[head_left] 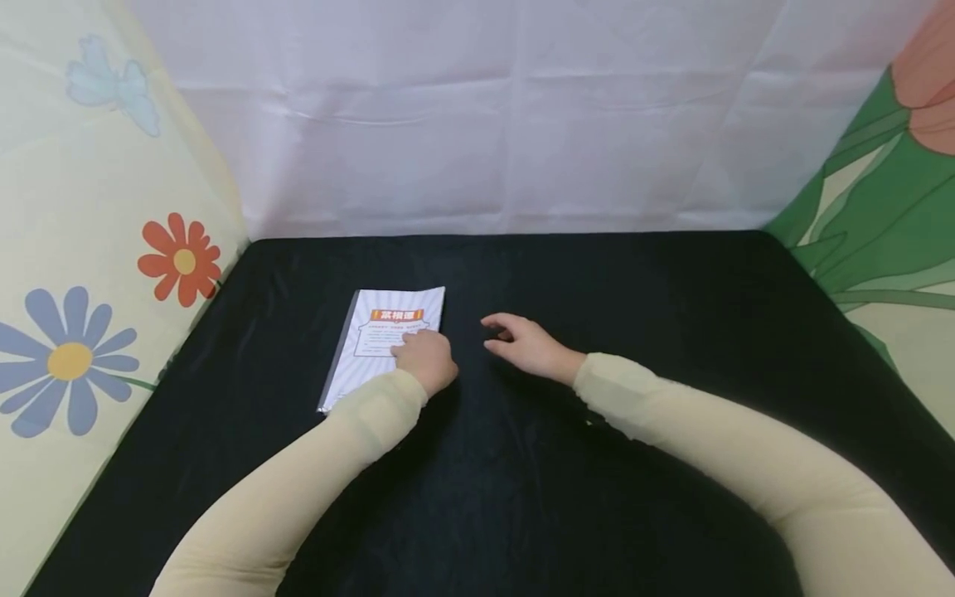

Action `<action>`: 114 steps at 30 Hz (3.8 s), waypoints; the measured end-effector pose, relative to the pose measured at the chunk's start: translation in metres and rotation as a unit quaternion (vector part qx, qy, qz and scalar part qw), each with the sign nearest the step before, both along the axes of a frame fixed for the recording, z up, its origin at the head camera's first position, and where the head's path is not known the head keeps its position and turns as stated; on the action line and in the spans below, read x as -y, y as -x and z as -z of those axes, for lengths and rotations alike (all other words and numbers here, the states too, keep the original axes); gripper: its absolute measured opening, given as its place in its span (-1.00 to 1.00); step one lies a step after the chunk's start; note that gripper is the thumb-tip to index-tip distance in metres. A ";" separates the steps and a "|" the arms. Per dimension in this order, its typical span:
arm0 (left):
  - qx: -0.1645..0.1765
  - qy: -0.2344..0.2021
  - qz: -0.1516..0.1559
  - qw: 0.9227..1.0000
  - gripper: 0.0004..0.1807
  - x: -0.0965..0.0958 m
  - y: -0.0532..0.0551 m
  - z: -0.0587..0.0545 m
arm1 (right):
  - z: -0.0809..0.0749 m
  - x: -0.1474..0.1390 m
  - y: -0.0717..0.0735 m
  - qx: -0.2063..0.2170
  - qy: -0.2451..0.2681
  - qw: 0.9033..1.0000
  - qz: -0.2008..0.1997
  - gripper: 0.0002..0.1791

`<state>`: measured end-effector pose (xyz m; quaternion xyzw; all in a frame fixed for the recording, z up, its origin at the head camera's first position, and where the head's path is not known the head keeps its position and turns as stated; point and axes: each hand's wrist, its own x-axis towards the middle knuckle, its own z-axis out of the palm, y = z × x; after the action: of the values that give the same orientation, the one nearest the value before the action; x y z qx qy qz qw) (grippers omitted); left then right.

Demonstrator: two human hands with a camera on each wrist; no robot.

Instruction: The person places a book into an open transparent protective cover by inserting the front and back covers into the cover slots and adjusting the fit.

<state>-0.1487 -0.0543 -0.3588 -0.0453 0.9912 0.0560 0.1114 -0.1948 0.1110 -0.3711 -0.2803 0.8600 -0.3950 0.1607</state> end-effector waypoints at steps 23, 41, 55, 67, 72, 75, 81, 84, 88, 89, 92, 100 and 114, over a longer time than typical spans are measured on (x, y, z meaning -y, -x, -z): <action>-0.157 -0.113 0.013 0.981 -0.59 0.032 -0.029 -0.053 | -0.001 -0.002 0.004 -0.005 0.024 1.000 -0.009 -0.56; -0.096 -0.263 -0.066 0.958 -0.50 0.043 -0.029 -0.076 | -0.003 -0.002 0.003 0.020 0.033 0.999 -0.005 -0.54; -0.106 -0.373 -0.063 0.919 -0.49 0.051 -0.034 -0.079 | -0.003 0.005 0.002 0.028 0.039 0.999 0.009 -0.53; -0.170 -0.474 -0.039 0.863 -0.54 0.049 -0.038 -0.075 | -0.005 0.010 0.000 0.084 0.076 0.992 0.061 -0.40; -0.170 -0.522 -0.016 0.835 -0.55 0.048 -0.042 -0.074 | -0.005 0.008 -0.002 0.098 0.112 0.987 0.060 -0.46; -0.165 -0.536 -0.002 0.828 -0.55 0.045 -0.044 -0.074 | -0.005 0.008 -0.003 0.112 0.131 0.982 0.070 -0.46; -0.152 -0.570 0.016 0.807 -0.54 0.044 -0.044 -0.071 | -0.003 0.007 -0.002 0.130 0.159 0.976 0.080 -0.48; -0.149 -0.586 0.024 0.796 -0.54 0.044 -0.044 -0.069 | -0.003 0.006 -0.001 0.143 0.170 0.971 0.083 -0.48; -0.150 -0.608 0.039 0.778 -0.54 0.044 -0.043 -0.066 | -0.005 0.005 -0.001 0.169 0.189 0.964 0.083 -0.46; -0.151 -0.616 0.044 0.772 -0.54 0.044 -0.043 -0.065 | -0.005 0.004 -0.001 0.178 0.194 0.961 0.080 -0.45; -0.145 -0.647 0.057 0.747 -0.54 0.044 -0.042 -0.062 | -0.006 0.002 0.000 0.207 0.213 0.952 0.070 -0.43; -0.120 -0.702 0.073 0.698 -0.52 0.043 -0.040 -0.052 | -0.007 -0.006 0.001 0.236 0.276 0.929 0.076 -0.45; -0.100 -0.718 0.021 0.689 -0.52 0.041 -0.036 -0.036 | -0.012 -0.019 0.001 0.207 0.273 0.926 0.159 -0.51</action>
<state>-0.1127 -0.0954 -0.3228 0.0749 0.6545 0.7523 0.0116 -0.1955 0.1305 -0.3588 -0.0847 0.6996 -0.6842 0.1880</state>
